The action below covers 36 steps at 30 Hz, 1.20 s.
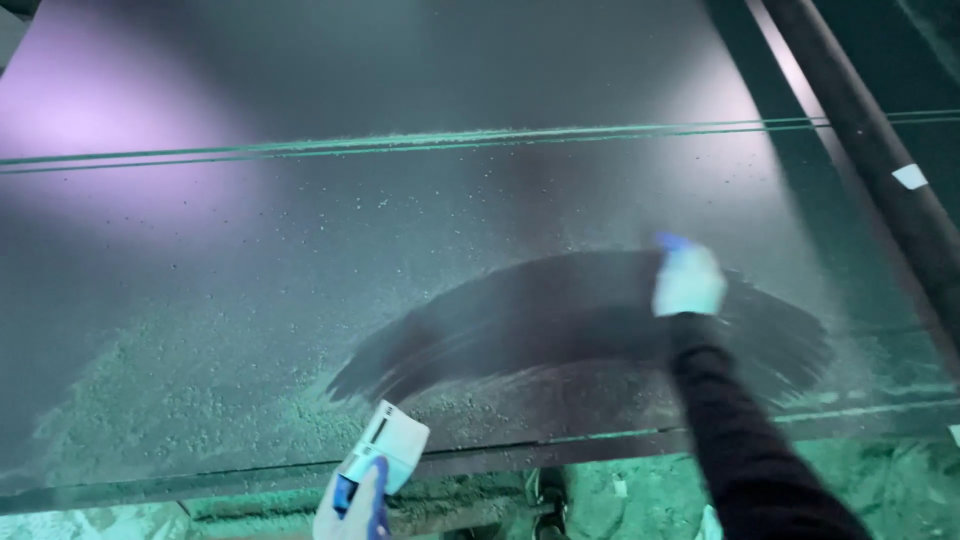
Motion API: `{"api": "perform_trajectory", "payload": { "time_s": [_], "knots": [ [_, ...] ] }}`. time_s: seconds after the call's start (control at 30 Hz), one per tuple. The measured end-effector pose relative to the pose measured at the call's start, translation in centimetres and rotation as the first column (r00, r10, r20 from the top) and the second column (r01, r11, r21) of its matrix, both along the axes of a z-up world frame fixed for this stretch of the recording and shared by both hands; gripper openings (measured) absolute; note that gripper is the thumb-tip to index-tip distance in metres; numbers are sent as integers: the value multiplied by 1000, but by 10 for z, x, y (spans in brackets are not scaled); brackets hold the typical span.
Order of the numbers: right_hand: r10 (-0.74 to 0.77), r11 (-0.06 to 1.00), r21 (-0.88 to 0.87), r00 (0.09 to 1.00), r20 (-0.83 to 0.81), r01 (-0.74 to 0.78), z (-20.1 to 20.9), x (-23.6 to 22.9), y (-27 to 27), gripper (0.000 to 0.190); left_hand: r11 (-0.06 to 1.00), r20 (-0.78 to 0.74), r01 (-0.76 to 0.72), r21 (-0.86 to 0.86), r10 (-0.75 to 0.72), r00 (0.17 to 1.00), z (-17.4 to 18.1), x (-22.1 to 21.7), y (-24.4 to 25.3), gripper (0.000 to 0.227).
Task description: The person checks a machine control panel, then cleans a large black panel using a cloth and an air blow gun to remove dust in a woodworking shop.
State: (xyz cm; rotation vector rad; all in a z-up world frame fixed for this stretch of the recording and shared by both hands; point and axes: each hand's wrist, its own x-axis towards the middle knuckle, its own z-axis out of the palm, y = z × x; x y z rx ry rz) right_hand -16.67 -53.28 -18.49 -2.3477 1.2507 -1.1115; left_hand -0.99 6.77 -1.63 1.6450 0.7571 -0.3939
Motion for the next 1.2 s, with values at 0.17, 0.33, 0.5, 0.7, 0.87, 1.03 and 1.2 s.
{"api": "perform_trajectory", "payload": {
  "time_s": [0.17,0.33,0.5,0.7,0.87,1.03,1.2],
  "knots": [
    [-525,851,298,710,469,432,-70,-17,-31,50,996,-92,81,37,-77,993,-13,-1,1,34],
    [122,728,621,946,300,-291,-40,151,191,15,998,7,68,-11,-68,998,-43,11,20,40],
    [607,288,744,715,345,-603,-83,237,423,19,996,28,64,-58,-62,998,-19,10,24,41],
    [718,625,408,695,33,-666,-6,174,330,22,961,8,243,135,-246,969,-83,2,26,48],
    [49,790,-549,921,-387,-273,33,7,66,29,949,214,313,42,-314,925,-103,-19,17,44],
    [-298,916,396,780,550,71,-87,-21,-16,28,993,-127,98,-70,-106,986,-10,-12,-44,27],
    [436,804,-162,752,-494,-572,-24,176,212,12,923,212,208,-324,-143,967,6,19,-78,28]
  ]
}}
